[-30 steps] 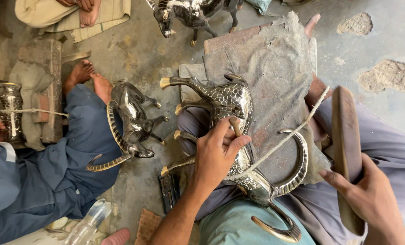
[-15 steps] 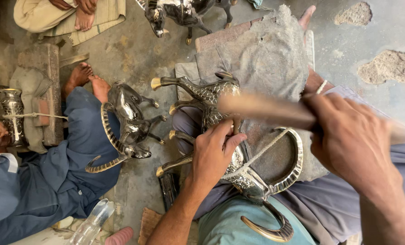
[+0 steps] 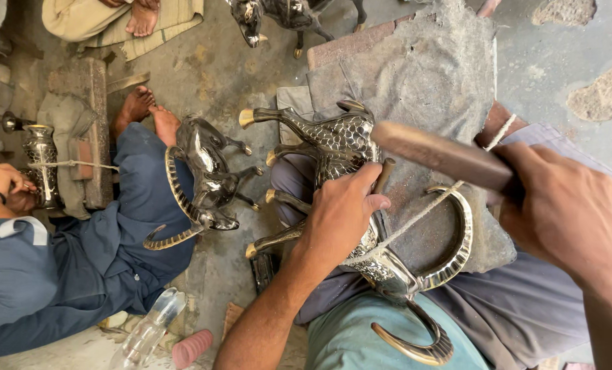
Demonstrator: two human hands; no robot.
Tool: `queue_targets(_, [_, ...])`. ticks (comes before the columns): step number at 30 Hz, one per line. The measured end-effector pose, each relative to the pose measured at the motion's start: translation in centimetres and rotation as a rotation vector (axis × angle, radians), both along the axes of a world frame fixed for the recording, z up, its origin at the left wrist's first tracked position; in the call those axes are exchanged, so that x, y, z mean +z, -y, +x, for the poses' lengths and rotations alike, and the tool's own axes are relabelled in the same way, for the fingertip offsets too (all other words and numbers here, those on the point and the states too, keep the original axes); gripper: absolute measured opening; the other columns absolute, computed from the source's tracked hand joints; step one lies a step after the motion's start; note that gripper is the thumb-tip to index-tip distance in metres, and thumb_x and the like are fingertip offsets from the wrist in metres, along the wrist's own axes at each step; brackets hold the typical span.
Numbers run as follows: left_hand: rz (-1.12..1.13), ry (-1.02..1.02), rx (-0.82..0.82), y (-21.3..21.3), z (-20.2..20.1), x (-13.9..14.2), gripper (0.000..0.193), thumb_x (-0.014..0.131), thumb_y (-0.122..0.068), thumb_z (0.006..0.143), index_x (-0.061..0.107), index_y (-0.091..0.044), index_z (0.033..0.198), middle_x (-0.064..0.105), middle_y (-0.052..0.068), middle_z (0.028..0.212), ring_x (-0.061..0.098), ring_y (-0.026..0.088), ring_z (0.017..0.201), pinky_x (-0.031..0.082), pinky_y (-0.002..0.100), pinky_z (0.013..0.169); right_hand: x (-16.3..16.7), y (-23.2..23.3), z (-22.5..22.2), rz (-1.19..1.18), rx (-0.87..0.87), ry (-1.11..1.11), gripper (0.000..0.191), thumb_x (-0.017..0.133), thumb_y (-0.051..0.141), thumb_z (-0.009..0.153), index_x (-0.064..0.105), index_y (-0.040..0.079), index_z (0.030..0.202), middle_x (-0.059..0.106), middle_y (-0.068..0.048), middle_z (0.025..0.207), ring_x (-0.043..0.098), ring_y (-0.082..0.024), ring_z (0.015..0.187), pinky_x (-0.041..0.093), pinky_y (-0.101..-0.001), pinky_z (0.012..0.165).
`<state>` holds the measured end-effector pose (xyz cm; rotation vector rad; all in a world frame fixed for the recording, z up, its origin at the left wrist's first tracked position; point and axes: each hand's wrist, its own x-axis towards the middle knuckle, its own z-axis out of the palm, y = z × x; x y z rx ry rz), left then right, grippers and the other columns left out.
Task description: The person uses a metal chisel and a wooden mallet to engrave a scale pattern onto a silver-colored metal ram sculpture. They repeatedly strike the chisel to create indentations on the animal's body and horns.
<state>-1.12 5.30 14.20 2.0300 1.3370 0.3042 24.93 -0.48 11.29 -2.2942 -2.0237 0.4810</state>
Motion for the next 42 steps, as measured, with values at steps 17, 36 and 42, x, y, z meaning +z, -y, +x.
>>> queue_targets(17, [-0.069, -0.05, -0.208, -1.4, 0.5, -0.6, 0.034, 0.077, -0.016, 0.083, 0.063, -0.005, 0.111, 0.072, 0.017, 0.087, 0.074, 0.036, 0.086, 0.056, 0.047, 0.072, -2.8, 3.2, 0.0, -0.212, -0.176, -0.297, 0.052, 0.074, 0.014, 0.081, 0.063, 0.012, 0.133, 0.074, -0.015, 0.096, 0.073, -0.034, 0.082, 0.057, -0.0456, 0.072])
queue_targets(36, [-0.099, -0.022, -0.328, -2.3, -0.1, -1.3, 0.027, 0.076, -0.018, 0.086, 0.062, -0.007, 0.106, 0.075, 0.016, 0.088, 0.072, 0.039, 0.093, 0.054, 0.05, 0.076, -3.3, 6.3, -0.8, -0.312, -0.122, -0.177, 0.06, 0.081, 0.02, 0.083, 0.059, 0.012, 0.139, 0.078, -0.014, 0.098, 0.077, -0.028, 0.089, 0.062, -0.0408, 0.082])
queue_targets(42, [-0.077, -0.005, -0.358, -2.5, -0.4, -1.0, 0.032, 0.079, -0.02, 0.082, 0.062, -0.006, 0.105, 0.074, 0.017, 0.087, 0.07, 0.041, 0.092, 0.053, 0.052, 0.073, -3.3, 7.7, -1.2, -0.347, -0.166, -0.251, 0.065, 0.081, 0.022, 0.08, 0.057, 0.012, 0.139, 0.078, -0.016, 0.098, 0.078, -0.031, 0.085, 0.061, -0.0425, 0.079])
